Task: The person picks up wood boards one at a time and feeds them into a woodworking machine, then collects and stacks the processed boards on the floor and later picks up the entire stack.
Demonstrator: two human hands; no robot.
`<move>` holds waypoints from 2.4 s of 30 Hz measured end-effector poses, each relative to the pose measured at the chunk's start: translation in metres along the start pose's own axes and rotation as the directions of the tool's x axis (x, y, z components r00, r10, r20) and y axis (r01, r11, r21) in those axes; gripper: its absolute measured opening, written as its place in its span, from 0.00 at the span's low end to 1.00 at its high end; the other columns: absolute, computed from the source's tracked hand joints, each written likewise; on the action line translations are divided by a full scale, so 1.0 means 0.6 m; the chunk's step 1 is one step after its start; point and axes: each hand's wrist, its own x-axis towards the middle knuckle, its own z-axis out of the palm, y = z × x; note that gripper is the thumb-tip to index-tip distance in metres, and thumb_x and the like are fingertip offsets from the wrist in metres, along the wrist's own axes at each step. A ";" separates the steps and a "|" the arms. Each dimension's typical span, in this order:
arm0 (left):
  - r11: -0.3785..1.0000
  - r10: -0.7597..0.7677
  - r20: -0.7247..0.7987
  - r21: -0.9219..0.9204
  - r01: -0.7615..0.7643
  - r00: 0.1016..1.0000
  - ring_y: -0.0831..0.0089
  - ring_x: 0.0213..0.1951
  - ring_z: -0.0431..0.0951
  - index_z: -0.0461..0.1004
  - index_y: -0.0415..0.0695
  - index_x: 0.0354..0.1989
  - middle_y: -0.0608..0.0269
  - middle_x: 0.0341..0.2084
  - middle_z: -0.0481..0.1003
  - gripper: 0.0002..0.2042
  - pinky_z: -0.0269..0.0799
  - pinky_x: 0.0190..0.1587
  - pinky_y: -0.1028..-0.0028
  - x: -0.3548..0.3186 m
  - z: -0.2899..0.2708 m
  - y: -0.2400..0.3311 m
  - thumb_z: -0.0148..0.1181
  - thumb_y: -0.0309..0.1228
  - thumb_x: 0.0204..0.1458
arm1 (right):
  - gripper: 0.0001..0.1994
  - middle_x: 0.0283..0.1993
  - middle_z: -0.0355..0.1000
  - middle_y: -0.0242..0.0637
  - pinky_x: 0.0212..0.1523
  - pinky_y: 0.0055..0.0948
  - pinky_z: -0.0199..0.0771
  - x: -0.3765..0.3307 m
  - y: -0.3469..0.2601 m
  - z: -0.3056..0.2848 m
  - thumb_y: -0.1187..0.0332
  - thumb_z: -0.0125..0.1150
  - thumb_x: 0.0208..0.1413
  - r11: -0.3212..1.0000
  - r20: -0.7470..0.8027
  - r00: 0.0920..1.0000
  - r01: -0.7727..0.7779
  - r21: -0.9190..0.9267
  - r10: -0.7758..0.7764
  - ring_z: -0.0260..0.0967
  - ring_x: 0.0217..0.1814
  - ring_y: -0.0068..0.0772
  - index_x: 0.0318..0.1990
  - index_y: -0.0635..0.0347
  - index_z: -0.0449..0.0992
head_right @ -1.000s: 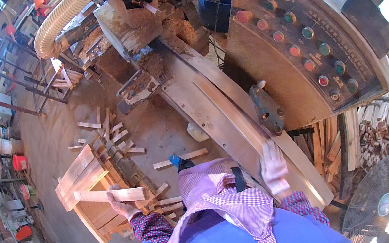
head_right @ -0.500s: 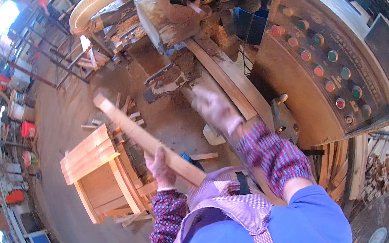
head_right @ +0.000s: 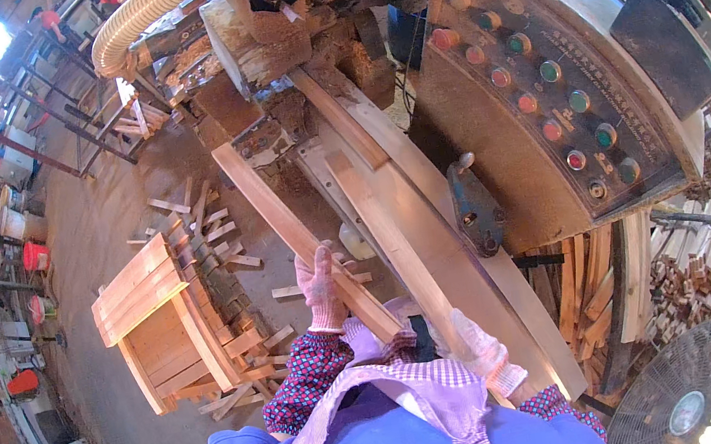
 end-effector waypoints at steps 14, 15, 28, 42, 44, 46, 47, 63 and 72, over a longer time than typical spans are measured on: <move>0.997 0.004 -0.212 0.073 0.012 0.977 0.74 0.27 0.76 0.65 0.45 0.48 0.64 0.30 0.72 0.13 0.81 0.29 0.71 0.023 -0.122 0.056 0.60 0.34 0.60 | 0.27 0.70 0.58 0.53 0.70 0.50 0.55 0.283 0.095 0.006 0.64 0.55 0.57 0.102 0.075 0.663 0.225 -0.969 -0.745 0.56 0.71 0.58 0.64 0.65 0.65; 0.998 0.004 -0.214 0.060 0.009 0.977 0.74 0.27 0.76 0.64 0.44 0.48 0.63 0.31 0.72 0.13 0.81 0.29 0.71 0.025 -0.129 0.061 0.59 0.34 0.60 | 0.27 0.70 0.58 0.52 0.71 0.50 0.54 0.335 0.067 0.016 0.64 0.54 0.58 0.052 0.101 0.625 0.222 -0.974 -0.774 0.56 0.71 0.58 0.64 0.65 0.65; 0.998 0.059 -0.138 -0.007 -0.061 0.989 0.71 0.30 0.76 0.63 0.46 0.51 0.62 0.36 0.73 0.13 0.79 0.31 0.67 0.095 -0.099 0.076 0.52 0.38 0.64 | 0.26 0.73 0.54 0.46 0.72 0.45 0.52 0.656 -0.081 0.079 0.61 0.46 0.63 -0.072 0.122 0.480 0.121 -0.990 -0.869 0.57 0.71 0.43 0.67 0.60 0.61; 0.936 0.296 0.020 0.192 -0.294 0.955 0.68 0.57 0.69 0.63 0.38 0.58 0.53 0.59 0.67 0.20 0.67 0.59 0.65 0.111 -0.209 0.008 0.53 0.37 0.63 | 0.34 0.69 0.57 0.60 0.66 0.44 0.63 0.141 0.065 0.091 0.70 0.61 0.54 0.514 0.108 0.805 0.469 -0.718 -0.584 0.60 0.69 0.58 0.69 0.61 0.59; 0.910 0.362 -0.306 0.321 -0.263 0.880 0.66 0.56 0.69 0.63 0.34 0.57 0.49 0.59 0.66 0.24 0.67 0.58 0.64 0.197 -0.348 0.081 0.56 0.39 0.60 | 0.33 0.69 0.57 0.62 0.64 0.48 0.66 0.124 0.131 0.045 0.68 0.59 0.55 0.397 0.048 0.804 0.344 -0.851 -0.592 0.62 0.66 0.61 0.69 0.61 0.60; 0.866 0.460 -0.597 0.467 -0.182 0.658 0.63 0.55 0.68 0.62 0.31 0.57 0.44 0.58 0.66 0.28 0.67 0.57 0.64 0.277 -0.500 0.158 0.60 0.40 0.56 | 0.31 0.70 0.55 0.63 0.66 0.52 0.62 0.159 0.195 0.016 0.67 0.57 0.57 0.159 0.115 0.697 0.316 -0.935 -0.708 0.60 0.67 0.61 0.69 0.61 0.60; 0.869 0.468 -0.709 0.478 -0.127 0.527 0.62 0.54 0.68 0.61 0.29 0.57 0.41 0.58 0.66 0.30 0.67 0.57 0.64 0.301 -0.574 0.197 0.62 0.41 0.54 | 0.30 0.70 0.54 0.62 0.67 0.53 0.60 0.190 0.168 0.022 0.66 0.55 0.58 0.104 0.163 0.687 0.329 -0.938 -0.708 0.59 0.69 0.61 0.68 0.61 0.61; 0.946 0.217 -0.458 -0.120 -0.302 0.862 0.64 0.37 0.78 0.73 0.42 0.45 0.62 0.35 0.76 0.19 0.75 0.47 0.66 0.177 -0.617 0.299 0.62 0.43 0.52 | 0.26 0.69 0.61 0.49 0.71 0.41 0.53 0.617 -0.204 0.199 0.60 0.55 0.63 0.064 0.219 0.580 0.428 -0.902 -0.784 0.60 0.69 0.48 0.67 0.57 0.65; 0.940 0.145 -0.303 -0.255 -0.226 0.942 0.73 0.38 0.77 0.66 0.45 0.53 0.64 0.38 0.75 0.19 0.77 0.41 0.72 0.003 -0.177 0.061 0.64 0.36 0.57 | 0.37 0.68 0.57 0.61 0.59 0.41 0.73 0.199 -0.071 0.288 0.66 0.67 0.53 0.314 0.703 0.495 0.869 -0.383 -0.510 0.65 0.65 0.60 0.69 0.60 0.58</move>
